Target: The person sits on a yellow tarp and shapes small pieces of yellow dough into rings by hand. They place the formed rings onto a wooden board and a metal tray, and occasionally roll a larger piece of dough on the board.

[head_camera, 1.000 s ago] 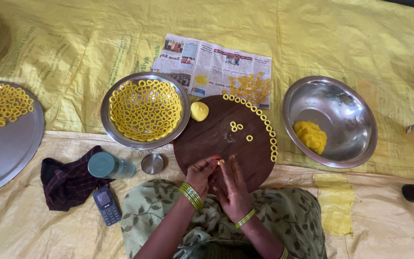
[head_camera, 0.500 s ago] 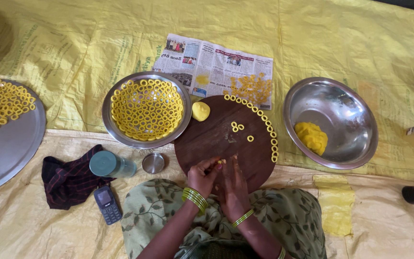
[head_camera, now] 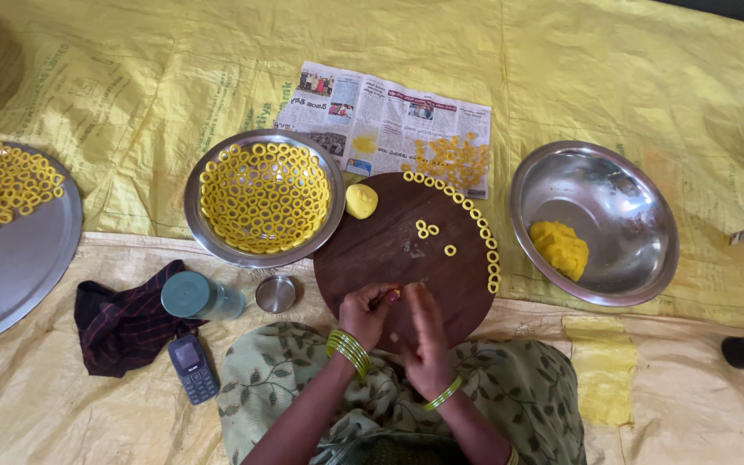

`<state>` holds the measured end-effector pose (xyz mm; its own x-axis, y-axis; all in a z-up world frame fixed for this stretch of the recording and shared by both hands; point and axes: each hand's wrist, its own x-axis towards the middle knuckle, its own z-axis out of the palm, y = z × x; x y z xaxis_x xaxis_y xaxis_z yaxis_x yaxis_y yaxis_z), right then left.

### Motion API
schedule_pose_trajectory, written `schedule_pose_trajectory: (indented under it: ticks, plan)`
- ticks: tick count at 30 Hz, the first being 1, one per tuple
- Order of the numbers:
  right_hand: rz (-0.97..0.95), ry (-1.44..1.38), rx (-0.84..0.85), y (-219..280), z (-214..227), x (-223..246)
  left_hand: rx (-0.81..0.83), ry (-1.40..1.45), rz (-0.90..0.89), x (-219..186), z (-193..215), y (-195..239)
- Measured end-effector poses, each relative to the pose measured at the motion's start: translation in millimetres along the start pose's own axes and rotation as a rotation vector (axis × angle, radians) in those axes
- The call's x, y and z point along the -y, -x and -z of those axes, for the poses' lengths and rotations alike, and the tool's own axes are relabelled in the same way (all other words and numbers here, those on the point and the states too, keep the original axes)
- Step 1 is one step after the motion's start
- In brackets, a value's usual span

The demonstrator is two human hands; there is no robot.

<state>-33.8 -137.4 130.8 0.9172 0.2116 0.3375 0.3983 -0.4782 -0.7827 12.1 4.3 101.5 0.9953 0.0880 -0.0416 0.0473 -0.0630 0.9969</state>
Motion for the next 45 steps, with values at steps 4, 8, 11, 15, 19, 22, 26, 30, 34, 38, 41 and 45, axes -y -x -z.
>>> schedule_pose_trajectory:
  ticks: [4,8,11,15,19,22,26,30,34,38,41,45]
  plan:
    - [0.029,-0.132,-0.144,-6,5,1,0.036,0.037,-0.003,9,-1,-2]
    - [-0.001,-0.090,-0.082,-10,9,15,0.013,0.077,-0.003,5,-4,-2]
    - [0.051,0.213,0.022,-9,9,27,0.001,0.009,0.060,-2,-2,-2]
    - [-0.018,0.091,0.013,-11,6,33,-0.003,0.044,0.042,-5,1,-3]
    - [-0.021,0.139,0.023,-7,6,26,0.004,-0.031,0.083,5,0,-2]
    - [0.034,0.236,-0.002,-6,6,15,0.058,-0.011,0.101,18,-4,-2]
    - [0.067,0.274,-0.117,-11,10,0,0.186,-0.195,0.139,31,-8,2]
    - [0.016,0.241,-0.141,-11,18,-10,0.217,-0.176,0.116,36,-15,5]
    - [-0.066,0.137,-0.164,-11,27,-20,0.259,-0.126,0.116,32,-17,1]
    - [-0.199,0.083,-0.208,-9,32,-29,0.309,-0.025,0.154,24,-17,4]
    - [-0.110,0.043,-0.272,-9,31,-31,0.326,-0.141,0.138,20,-15,7]
    - [-0.124,-0.017,-0.252,-8,29,-29,0.303,-0.124,0.130,18,-14,8]
